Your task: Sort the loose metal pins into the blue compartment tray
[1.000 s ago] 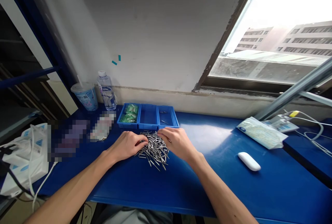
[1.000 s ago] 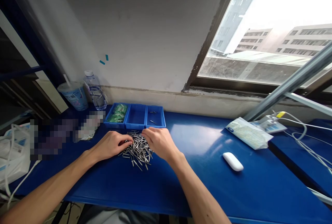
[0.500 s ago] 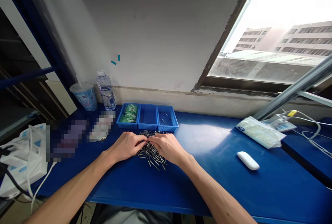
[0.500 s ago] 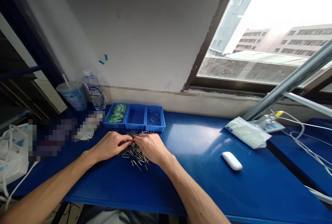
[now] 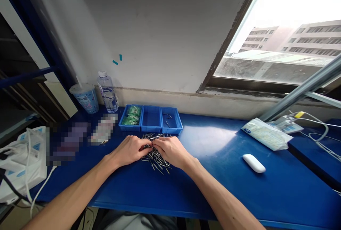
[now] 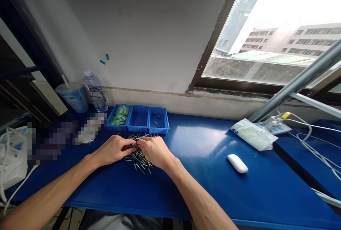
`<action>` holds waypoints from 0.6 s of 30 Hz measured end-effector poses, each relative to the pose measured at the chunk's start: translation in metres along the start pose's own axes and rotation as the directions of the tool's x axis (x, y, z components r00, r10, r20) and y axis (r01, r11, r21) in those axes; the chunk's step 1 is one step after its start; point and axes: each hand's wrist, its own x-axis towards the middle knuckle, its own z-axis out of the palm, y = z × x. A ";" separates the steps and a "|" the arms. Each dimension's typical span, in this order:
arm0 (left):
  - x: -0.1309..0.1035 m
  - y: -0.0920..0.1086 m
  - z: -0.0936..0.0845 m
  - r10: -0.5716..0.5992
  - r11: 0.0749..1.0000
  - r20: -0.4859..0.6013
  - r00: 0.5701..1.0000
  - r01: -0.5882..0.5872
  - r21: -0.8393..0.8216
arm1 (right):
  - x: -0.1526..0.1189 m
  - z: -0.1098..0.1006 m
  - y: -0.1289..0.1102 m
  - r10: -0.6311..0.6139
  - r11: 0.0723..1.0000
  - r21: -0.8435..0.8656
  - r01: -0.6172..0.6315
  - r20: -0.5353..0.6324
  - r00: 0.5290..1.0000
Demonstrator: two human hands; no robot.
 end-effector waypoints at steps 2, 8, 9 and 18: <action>0.000 0.000 0.001 -0.008 1.000 -0.003 1.000 0.008 -0.013 | 0.000 -0.001 0.000 0.003 1.000 0.009 -0.003 0.001 1.000; 0.001 0.000 0.003 -0.059 0.998 0.020 0.998 0.060 -0.016 | 0.001 -0.003 0.001 0.042 0.998 0.039 -0.043 0.025 0.999; 0.001 0.001 0.003 -0.075 0.997 0.030 0.997 0.075 -0.016 | 0.001 -0.003 0.000 0.052 0.998 0.037 -0.053 0.036 0.998; 0.000 -0.001 0.006 -0.091 0.996 -0.001 0.996 0.091 -0.023 | 0.000 -0.002 -0.001 -0.045 0.997 -0.064 0.042 -0.048 0.998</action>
